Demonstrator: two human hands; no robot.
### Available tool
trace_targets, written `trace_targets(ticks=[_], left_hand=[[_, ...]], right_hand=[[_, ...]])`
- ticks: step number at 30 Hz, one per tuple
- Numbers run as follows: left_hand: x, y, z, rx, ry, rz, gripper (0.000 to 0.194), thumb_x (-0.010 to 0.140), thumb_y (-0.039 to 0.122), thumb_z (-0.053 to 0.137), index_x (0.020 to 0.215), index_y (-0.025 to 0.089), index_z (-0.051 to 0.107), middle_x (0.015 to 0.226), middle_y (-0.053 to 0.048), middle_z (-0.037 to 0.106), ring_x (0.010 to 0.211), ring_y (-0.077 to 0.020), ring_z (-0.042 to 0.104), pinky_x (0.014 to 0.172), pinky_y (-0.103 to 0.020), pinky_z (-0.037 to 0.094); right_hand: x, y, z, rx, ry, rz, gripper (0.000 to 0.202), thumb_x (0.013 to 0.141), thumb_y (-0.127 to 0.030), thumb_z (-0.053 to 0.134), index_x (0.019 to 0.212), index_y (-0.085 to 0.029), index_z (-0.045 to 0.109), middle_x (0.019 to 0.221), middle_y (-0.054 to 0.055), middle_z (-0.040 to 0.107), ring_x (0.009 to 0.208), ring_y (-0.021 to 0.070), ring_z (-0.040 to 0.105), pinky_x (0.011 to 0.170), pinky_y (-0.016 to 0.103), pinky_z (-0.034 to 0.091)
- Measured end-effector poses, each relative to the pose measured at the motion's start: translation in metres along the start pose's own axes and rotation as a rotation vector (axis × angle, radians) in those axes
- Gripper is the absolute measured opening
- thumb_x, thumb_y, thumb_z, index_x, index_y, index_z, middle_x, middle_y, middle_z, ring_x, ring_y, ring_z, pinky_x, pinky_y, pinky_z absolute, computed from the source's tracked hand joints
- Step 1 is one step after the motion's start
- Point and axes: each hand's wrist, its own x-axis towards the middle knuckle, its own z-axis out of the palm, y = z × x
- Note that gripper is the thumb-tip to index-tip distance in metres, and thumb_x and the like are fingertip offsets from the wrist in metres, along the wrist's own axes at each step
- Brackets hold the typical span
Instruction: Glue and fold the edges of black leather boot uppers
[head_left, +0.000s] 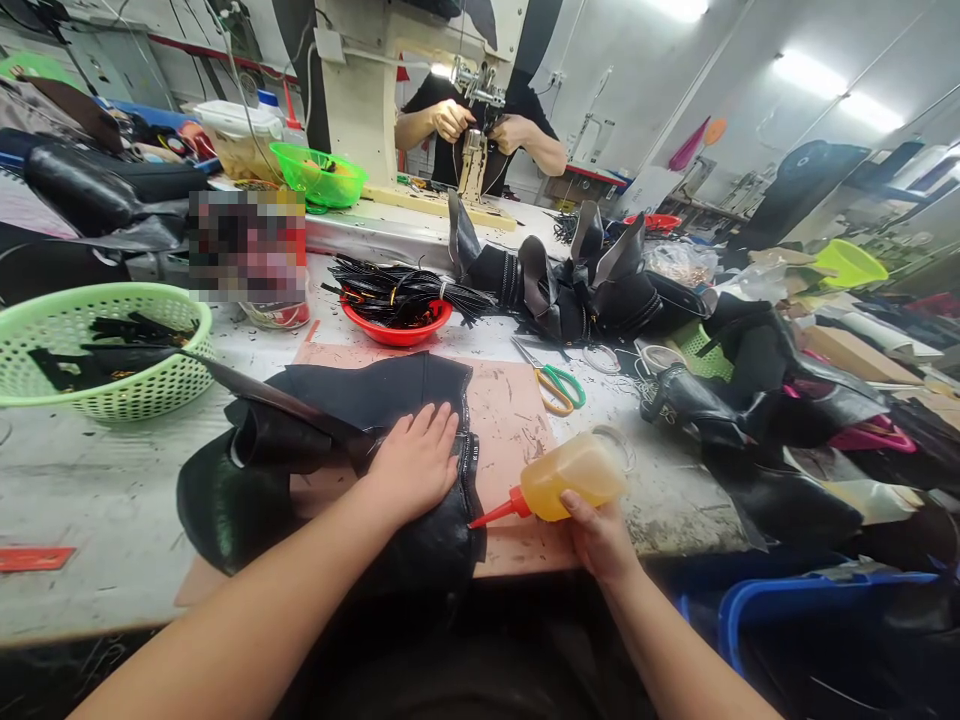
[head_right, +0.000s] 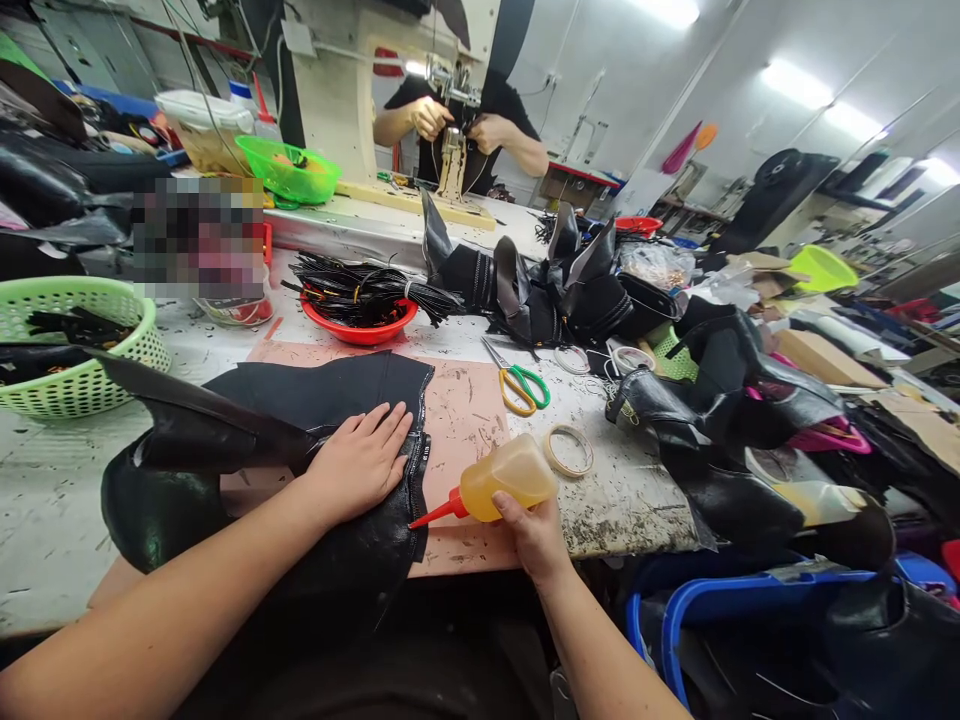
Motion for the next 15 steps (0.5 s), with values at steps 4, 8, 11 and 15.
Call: trace_targets(ticks=[4,8,11,15], left_hand=[[0.000,0.001,-0.001,0.010,-0.008,-0.002,0.050,0.088,0.030,0.033,0.133,0.008,0.036,0.140,-0.013,0.033,0.127,-0.0282,0.032,0.098,-0.042,0.030],[0.000,0.001,-0.003,0.022,-0.025,-0.005,0.050,0.088,0.029,0.032,0.133,0.008,0.035,0.140,-0.013,0.032,0.127,-0.0283,0.032,0.098,-0.042,0.031],[0.000,0.000,-0.004,0.022,-0.032,-0.006,0.050,0.088,0.030,0.032,0.133,0.008,0.035,0.140,-0.013,0.032,0.127,-0.0281,0.032,0.097,-0.042,0.031],[0.001,0.001,-0.006,0.034,-0.052,-0.007,0.050,0.088,0.030,0.032,0.133,0.008,0.035,0.141,-0.012,0.031,0.127,-0.0276,0.031,0.097,-0.042,0.031]], right_hand=[[-0.004,0.001,-0.003,0.005,0.005,-0.013,0.041,0.055,-0.036,0.077,0.089,-0.019,0.061,0.085,0.004,0.067,0.079,0.0199,0.061,0.072,0.033,0.051],[-0.004,0.002,-0.010,-0.017,-0.058,0.011,0.041,0.054,-0.036,0.077,0.088,-0.019,0.062,0.086,0.005,0.068,0.080,0.0210,0.061,0.074,0.035,0.051],[-0.003,0.004,-0.015,-0.028,-0.060,0.009,0.041,0.055,-0.037,0.077,0.089,-0.019,0.062,0.085,0.006,0.068,0.079,0.0214,0.062,0.074,0.036,0.051],[-0.001,0.008,-0.017,-0.056,-0.056,-0.007,0.041,0.055,-0.039,0.076,0.088,-0.018,0.063,0.084,0.007,0.068,0.079,0.0226,0.062,0.073,0.037,0.052]])
